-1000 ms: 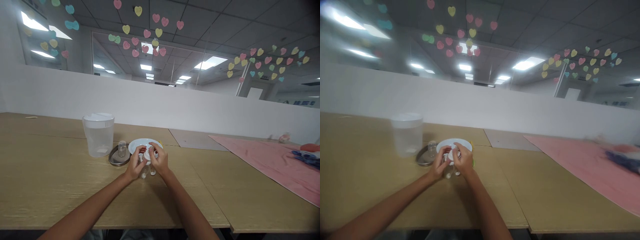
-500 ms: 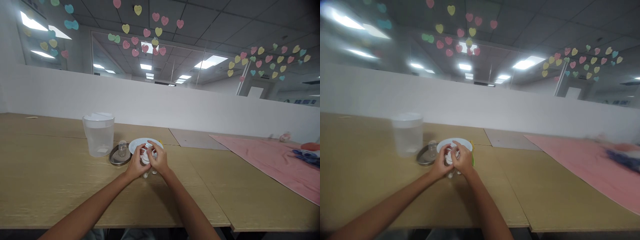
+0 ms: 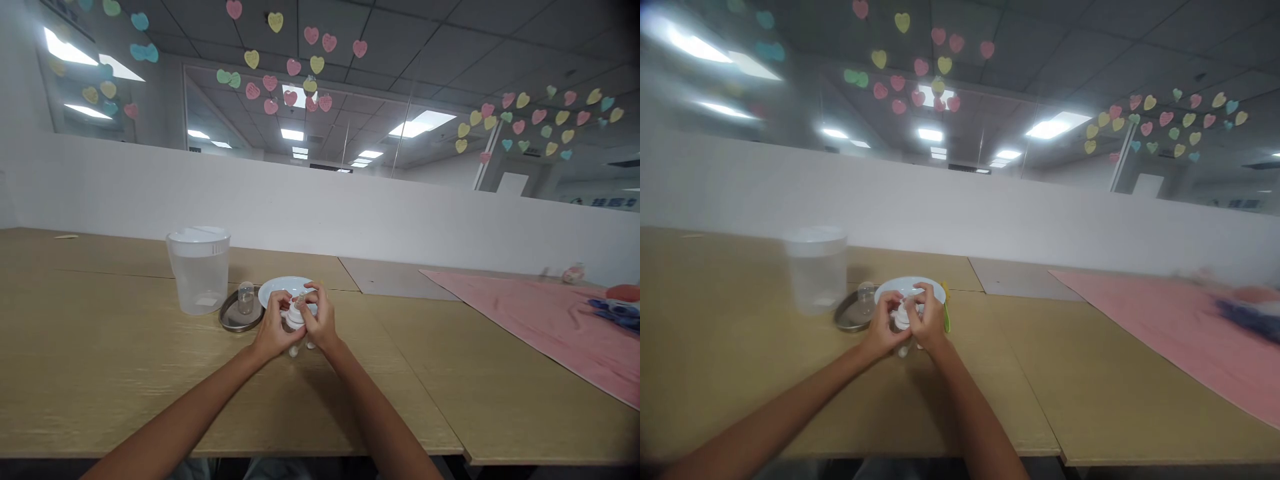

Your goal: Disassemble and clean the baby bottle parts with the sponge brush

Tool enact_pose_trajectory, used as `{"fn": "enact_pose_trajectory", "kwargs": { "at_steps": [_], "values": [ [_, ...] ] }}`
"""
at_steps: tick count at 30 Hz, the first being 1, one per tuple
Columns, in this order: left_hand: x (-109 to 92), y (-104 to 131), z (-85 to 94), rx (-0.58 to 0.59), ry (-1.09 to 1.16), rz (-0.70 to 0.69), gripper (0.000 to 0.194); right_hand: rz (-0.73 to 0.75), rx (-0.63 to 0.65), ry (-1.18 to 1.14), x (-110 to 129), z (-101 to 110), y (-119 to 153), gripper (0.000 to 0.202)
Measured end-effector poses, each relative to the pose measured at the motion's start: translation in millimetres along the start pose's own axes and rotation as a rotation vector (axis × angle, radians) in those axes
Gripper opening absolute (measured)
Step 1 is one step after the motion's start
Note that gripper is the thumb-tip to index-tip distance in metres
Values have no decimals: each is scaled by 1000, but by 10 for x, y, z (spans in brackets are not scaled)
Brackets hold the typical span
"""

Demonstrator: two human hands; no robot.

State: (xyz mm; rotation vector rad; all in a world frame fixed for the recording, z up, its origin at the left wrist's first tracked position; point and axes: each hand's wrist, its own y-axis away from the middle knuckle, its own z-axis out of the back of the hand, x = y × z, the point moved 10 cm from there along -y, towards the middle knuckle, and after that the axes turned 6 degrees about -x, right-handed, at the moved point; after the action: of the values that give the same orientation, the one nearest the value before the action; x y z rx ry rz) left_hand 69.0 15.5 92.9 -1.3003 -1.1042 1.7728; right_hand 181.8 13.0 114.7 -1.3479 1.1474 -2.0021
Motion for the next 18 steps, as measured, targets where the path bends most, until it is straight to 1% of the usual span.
{"fn": "enact_pose_trajectory", "kwargs": {
  "at_steps": [3,6,13,18],
  "values": [
    [-57,-6,33,-33,-63,-50,43,35,-76,37,33,69,9,23],
    [-109,-15,35,-21,-106,-71,39,80,-137,74,87,129,16,18],
    [-65,-28,9,8,-113,-19,39,144,-197,132,126,173,47,14],
    [-48,-24,-10,22,-106,1,41,151,-232,154,136,204,60,13]
  ]
}}
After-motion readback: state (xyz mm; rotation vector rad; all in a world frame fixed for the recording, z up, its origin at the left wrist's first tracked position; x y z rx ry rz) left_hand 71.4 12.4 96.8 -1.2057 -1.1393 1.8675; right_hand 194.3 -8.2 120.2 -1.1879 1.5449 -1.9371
